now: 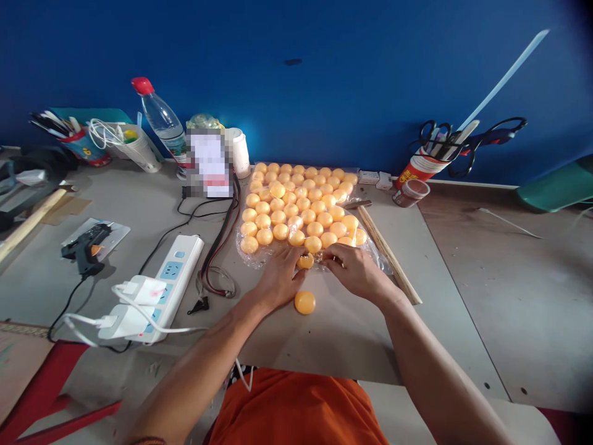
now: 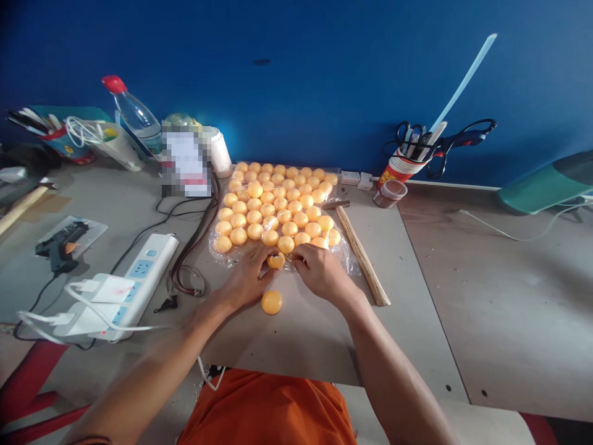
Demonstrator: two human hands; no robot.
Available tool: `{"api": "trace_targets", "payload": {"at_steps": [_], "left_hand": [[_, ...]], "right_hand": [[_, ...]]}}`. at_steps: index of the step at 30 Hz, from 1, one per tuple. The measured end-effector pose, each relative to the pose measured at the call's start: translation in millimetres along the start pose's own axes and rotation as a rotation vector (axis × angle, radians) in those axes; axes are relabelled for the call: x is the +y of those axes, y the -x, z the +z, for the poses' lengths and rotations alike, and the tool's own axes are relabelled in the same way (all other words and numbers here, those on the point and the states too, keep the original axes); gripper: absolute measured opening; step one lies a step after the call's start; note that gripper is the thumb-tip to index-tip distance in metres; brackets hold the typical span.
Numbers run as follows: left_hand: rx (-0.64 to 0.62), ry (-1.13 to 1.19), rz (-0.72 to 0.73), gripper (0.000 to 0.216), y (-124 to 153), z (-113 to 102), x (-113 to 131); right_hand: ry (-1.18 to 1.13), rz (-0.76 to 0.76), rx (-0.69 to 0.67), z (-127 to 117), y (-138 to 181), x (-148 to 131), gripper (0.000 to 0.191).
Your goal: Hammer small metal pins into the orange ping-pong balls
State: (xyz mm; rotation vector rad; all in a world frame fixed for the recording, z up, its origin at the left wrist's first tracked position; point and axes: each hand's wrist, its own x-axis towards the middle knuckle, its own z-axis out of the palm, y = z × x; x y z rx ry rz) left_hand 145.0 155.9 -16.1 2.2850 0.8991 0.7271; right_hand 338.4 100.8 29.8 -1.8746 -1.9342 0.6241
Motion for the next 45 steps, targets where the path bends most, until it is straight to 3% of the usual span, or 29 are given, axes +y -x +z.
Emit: {"api": "trace_targets", "payload": {"at_steps": [6, 15, 25, 30, 33, 38, 45], "left_hand": [[0.019, -0.018, 0.029, 0.029, 0, 1, -1], [0.034, -0.039, 0.083, 0.035, 1, 0, 1], [0.032, -0.047, 0.089, 0.037, 2, 2, -1], [0.011, -0.023, 0.071, 0.032, 1, 0, 0], [-0.014, -0.015, 0.025, 0.032, 0, -1, 2], [-0.032, -0.012, -0.011, 0.032, 0, -2, 3], [-0.029, -0.012, -0.004, 0.031, 0, -1, 1]], "right_hand": [[-0.016, 0.001, 0.043, 5, -3, 10, 0.014], [0.310, 0.127, -0.091, 9, -3, 1, 0.022], [0.313, 0.087, -0.089, 15, -5, -5, 0.019], [0.121, 0.023, 0.052, 13, -3, 2, 0.012], [-0.073, 0.067, 0.112, 9, -2, 3, 0.008], [-0.332, 0.095, 0.100, 6, -3, 1, 0.006], [-0.641, 0.173, 0.011, 9, -7, 4, 0.019]]}}
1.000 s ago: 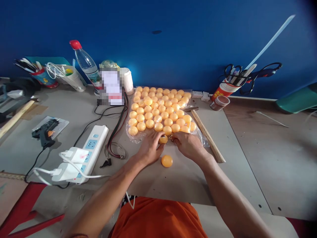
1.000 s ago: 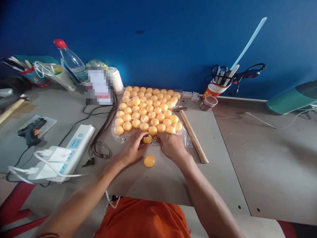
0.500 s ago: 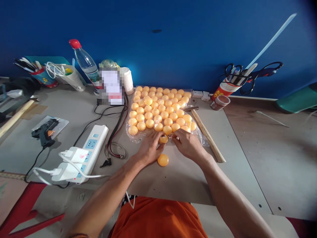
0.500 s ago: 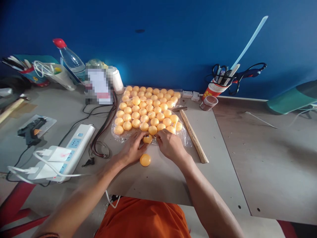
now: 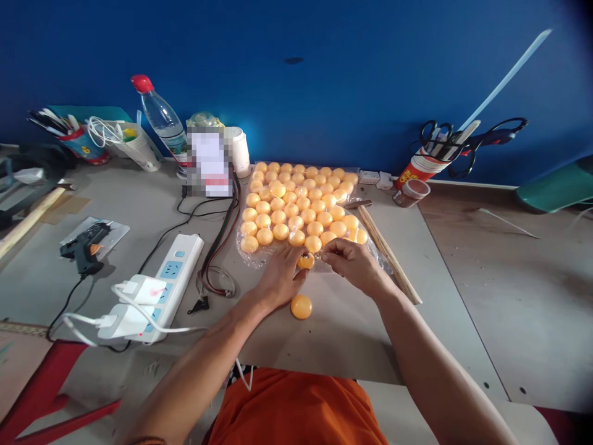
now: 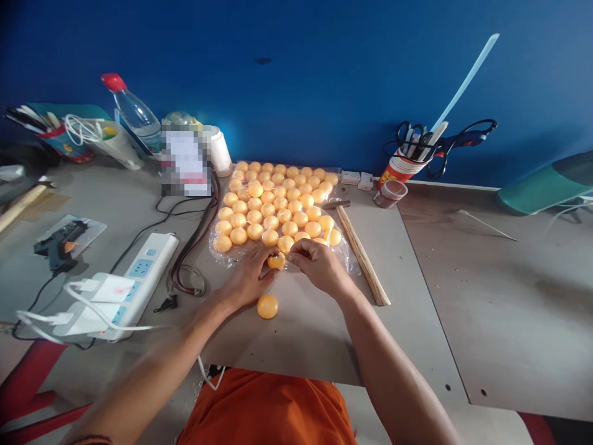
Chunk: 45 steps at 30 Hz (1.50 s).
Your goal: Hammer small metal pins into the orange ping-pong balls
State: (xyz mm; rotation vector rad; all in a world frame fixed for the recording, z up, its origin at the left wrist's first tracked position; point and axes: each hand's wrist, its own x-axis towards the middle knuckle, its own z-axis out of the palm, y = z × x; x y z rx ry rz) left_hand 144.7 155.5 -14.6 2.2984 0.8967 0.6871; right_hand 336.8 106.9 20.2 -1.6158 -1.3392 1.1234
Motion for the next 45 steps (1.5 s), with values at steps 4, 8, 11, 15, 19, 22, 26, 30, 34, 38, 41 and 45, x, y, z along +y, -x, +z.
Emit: {"api": "trace_targets", "payload": {"at_steps": [4, 8, 11, 15, 19, 22, 26, 30, 34, 38, 41, 45], "left_hand": [[0.006, -0.004, 0.020, 0.031, 0, 0, 0], [0.012, 0.003, 0.025, 0.033, 0, 0, 0], [0.012, 0.004, 0.000, 0.033, 1, 0, 0], [-0.001, 0.035, -0.066, 0.029, 2, -1, 3], [-0.003, 0.073, -0.090, 0.030, 3, -1, 4], [0.014, 0.084, -0.071, 0.033, 3, 0, 3], [0.019, 0.065, -0.038, 0.031, 4, 2, 0], [0.012, 0.065, -0.035, 0.032, 5, 3, -1], [0.025, 0.081, -0.008, 0.033, 5, 2, -1], [0.033, 0.118, 0.021, 0.031, 4, 3, -2], [0.035, 0.135, 0.022, 0.031, 4, 5, -3], [0.051, 0.127, 0.031, 0.032, 5, 5, -2]], "right_hand": [[-0.259, 0.062, 0.035, 1, -2, 0, 0.020], [-0.421, 0.106, -0.013, -1, -1, -5, 0.023], [-0.469, 0.119, -0.078, -1, 0, -7, 0.024], [-0.471, 0.146, -0.110, 3, 0, -7, 0.023], [-0.516, 0.181, -0.080, 8, -1, -7, 0.029], [-0.525, 0.184, -0.067, 9, -1, -7, 0.029], [-0.485, 0.163, -0.050, 11, -1, -5, 0.025], [-0.455, 0.152, -0.051, 15, -1, -4, 0.021], [-0.425, 0.150, -0.052, 21, -1, -4, 0.022], [-0.422, 0.134, -0.059, 25, -2, -5, 0.023], [-0.467, 0.154, -0.062, 27, -2, -4, 0.023], [-0.522, 0.188, -0.046, 27, -3, -1, 0.023]]}}
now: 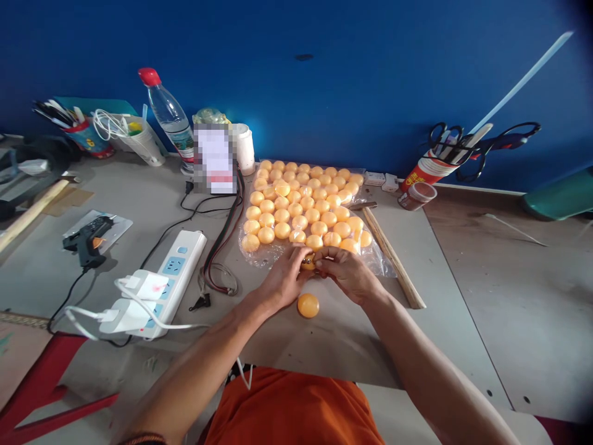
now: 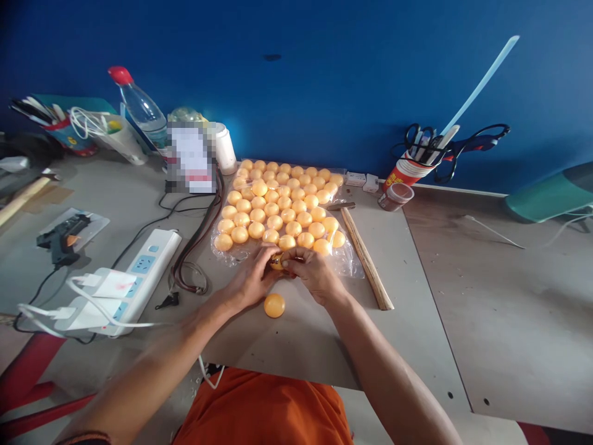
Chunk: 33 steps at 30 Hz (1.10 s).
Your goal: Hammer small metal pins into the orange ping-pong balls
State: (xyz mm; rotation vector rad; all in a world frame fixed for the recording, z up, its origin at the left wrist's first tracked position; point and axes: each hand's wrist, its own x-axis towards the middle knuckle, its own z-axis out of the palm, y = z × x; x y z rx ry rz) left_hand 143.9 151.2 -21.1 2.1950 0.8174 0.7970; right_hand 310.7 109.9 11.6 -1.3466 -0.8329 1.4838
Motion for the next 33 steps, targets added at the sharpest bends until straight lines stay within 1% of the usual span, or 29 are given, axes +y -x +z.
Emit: {"api": "trace_targets", "payload": {"at_steps": [6, 11, 19, 24, 27, 33], "left_hand": [[-0.008, -0.011, 0.010, 0.034, -0.6, -2.0, 2.6], [-0.025, -0.022, 0.010, 0.031, -0.3, -1.1, 2.4], [-0.035, -0.044, 0.032, 0.026, 0.4, 0.1, 0.0], [-0.037, -0.054, 0.035, 0.026, 0.7, 1.0, -1.4], [-0.034, -0.056, 0.061, 0.026, 1.3, 2.8, -3.5], [-0.030, -0.076, 0.081, 0.026, 2.5, 4.6, -5.6]], "right_hand": [[-0.029, 0.013, -0.019, -0.4, -0.2, 1.4, 0.024], [-0.031, 0.035, -0.033, -0.5, -0.6, 2.4, 0.028], [-0.072, 0.105, -0.008, -1.4, -0.7, 3.1, 0.034], [-0.071, 0.123, -0.009, -1.0, 0.0, 2.3, 0.035], [-0.072, 0.133, 0.003, -1.1, 0.2, 2.3, 0.036], [-0.041, 0.124, 0.005, -2.6, 0.5, 4.4, 0.034]]}}
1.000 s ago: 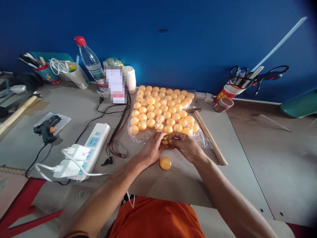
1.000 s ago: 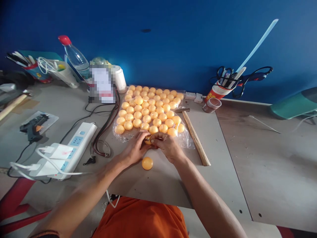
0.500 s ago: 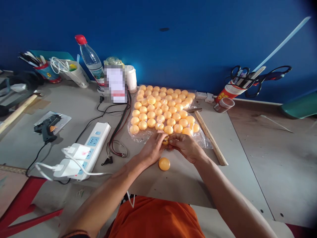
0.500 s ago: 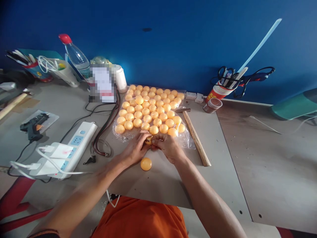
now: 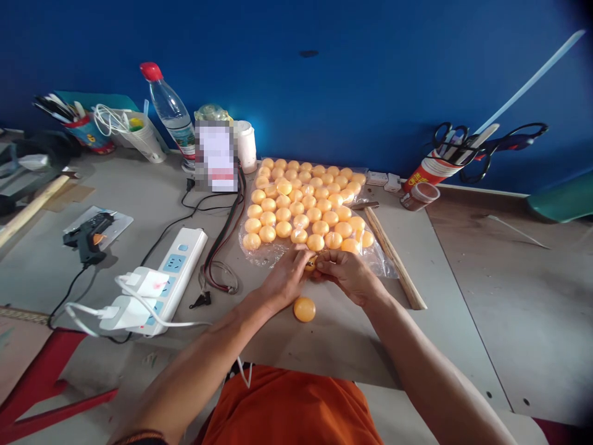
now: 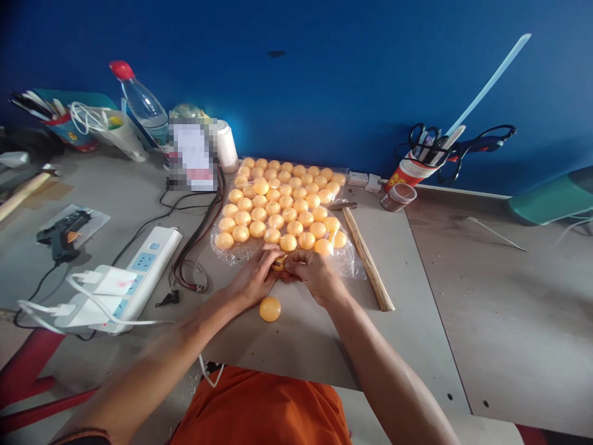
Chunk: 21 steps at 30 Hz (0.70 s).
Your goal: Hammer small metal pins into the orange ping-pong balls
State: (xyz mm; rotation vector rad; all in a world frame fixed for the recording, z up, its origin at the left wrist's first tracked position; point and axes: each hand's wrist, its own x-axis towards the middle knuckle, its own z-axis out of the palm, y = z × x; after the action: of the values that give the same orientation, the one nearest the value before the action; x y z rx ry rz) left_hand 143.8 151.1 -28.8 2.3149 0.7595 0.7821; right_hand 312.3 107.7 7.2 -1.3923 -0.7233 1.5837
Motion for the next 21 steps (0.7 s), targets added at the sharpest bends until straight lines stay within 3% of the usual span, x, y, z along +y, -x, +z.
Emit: {"api": "trace_targets", "payload": {"at_steps": [21], "left_hand": [[0.014, -0.077, 0.036, 0.018, 0.8, 6.3, -0.6]], "right_hand": [[0.042, -0.033, 0.105, 5.5, -1.0, 4.5, 0.033]]}}
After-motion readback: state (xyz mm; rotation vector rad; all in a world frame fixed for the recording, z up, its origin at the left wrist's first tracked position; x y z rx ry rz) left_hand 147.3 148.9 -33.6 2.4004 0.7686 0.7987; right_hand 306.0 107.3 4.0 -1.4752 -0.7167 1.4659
